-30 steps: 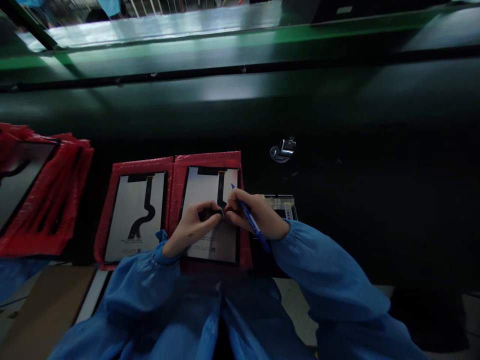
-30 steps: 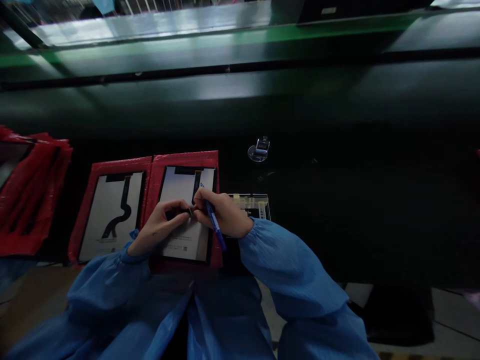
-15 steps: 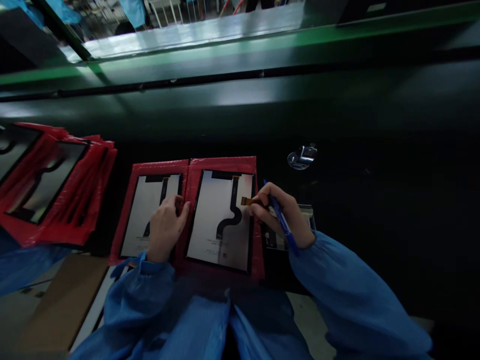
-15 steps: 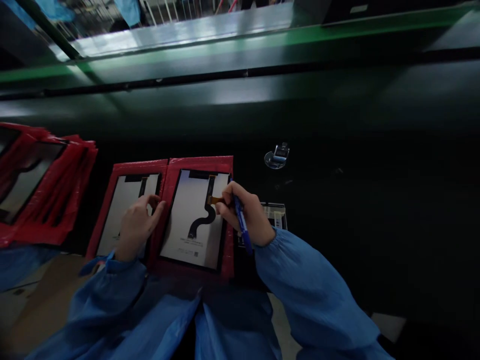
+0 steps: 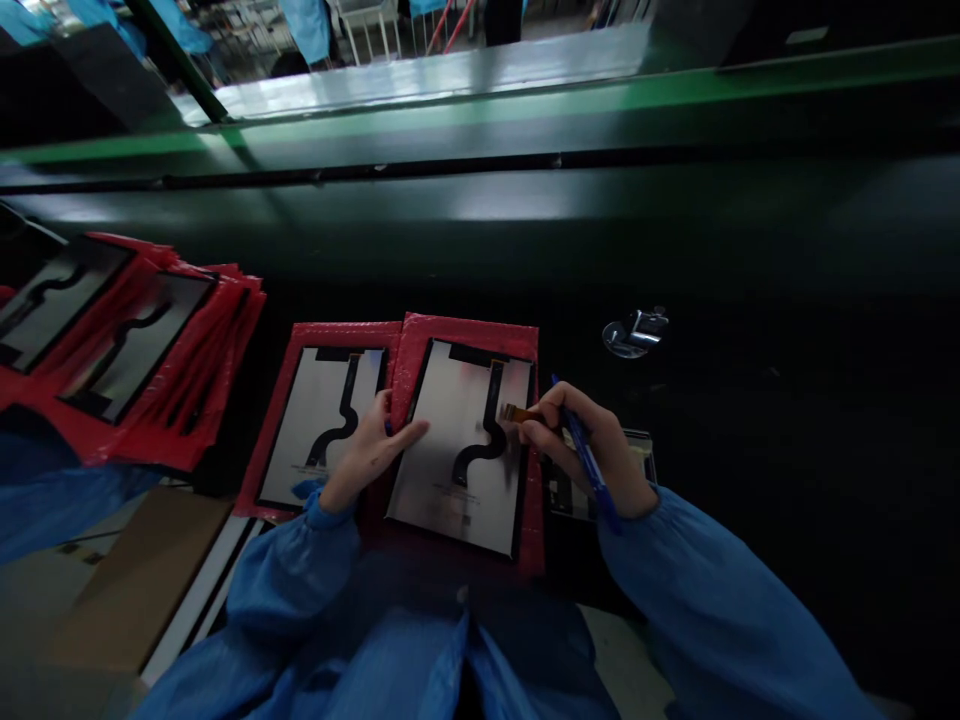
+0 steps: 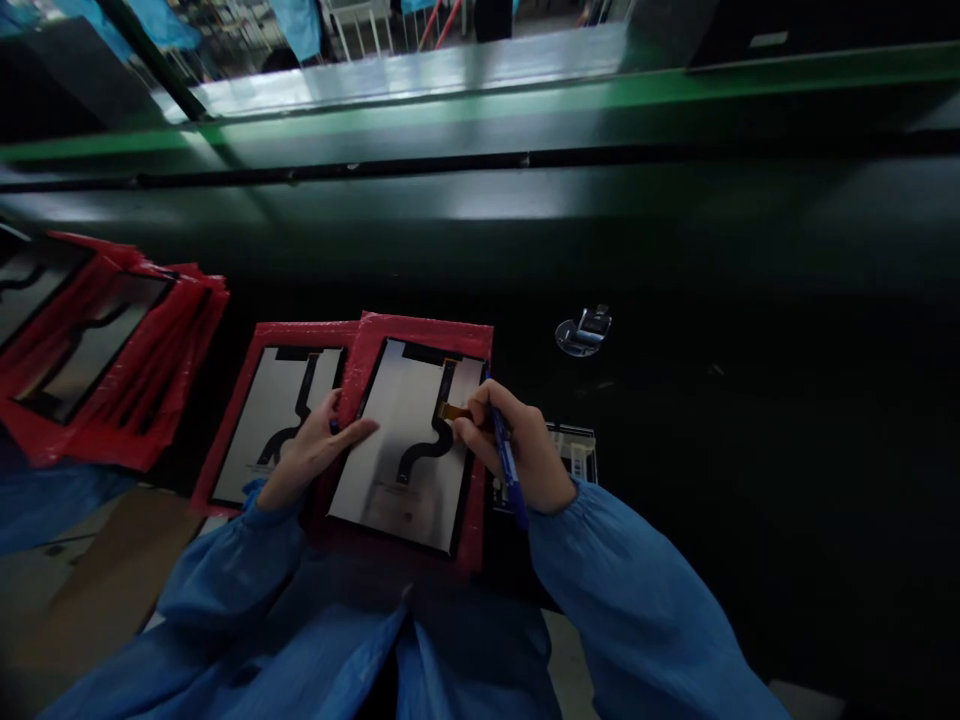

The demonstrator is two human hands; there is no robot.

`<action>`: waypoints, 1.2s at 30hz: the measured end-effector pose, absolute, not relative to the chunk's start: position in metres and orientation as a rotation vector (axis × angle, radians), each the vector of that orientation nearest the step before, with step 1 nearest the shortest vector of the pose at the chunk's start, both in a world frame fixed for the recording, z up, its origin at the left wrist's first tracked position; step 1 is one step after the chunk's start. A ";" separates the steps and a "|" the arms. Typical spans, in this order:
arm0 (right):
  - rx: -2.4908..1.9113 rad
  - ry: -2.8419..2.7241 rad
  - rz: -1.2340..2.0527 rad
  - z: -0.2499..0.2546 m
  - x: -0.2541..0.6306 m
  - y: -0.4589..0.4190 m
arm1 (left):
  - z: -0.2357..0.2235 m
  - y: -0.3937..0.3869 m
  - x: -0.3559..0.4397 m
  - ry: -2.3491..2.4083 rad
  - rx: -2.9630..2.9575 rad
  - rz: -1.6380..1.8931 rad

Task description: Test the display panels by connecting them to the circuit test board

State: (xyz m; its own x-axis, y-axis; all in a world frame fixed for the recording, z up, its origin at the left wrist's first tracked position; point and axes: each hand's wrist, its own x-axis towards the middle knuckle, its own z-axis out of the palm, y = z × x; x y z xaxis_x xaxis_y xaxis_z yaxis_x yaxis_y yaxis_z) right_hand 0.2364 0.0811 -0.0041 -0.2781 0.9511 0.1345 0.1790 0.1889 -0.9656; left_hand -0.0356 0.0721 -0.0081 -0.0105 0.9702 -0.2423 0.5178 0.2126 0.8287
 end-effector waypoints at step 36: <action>-1.396 -1.422 1.157 -0.010 0.155 0.009 | 0.000 0.150 -0.006 1.470 2.356 0.205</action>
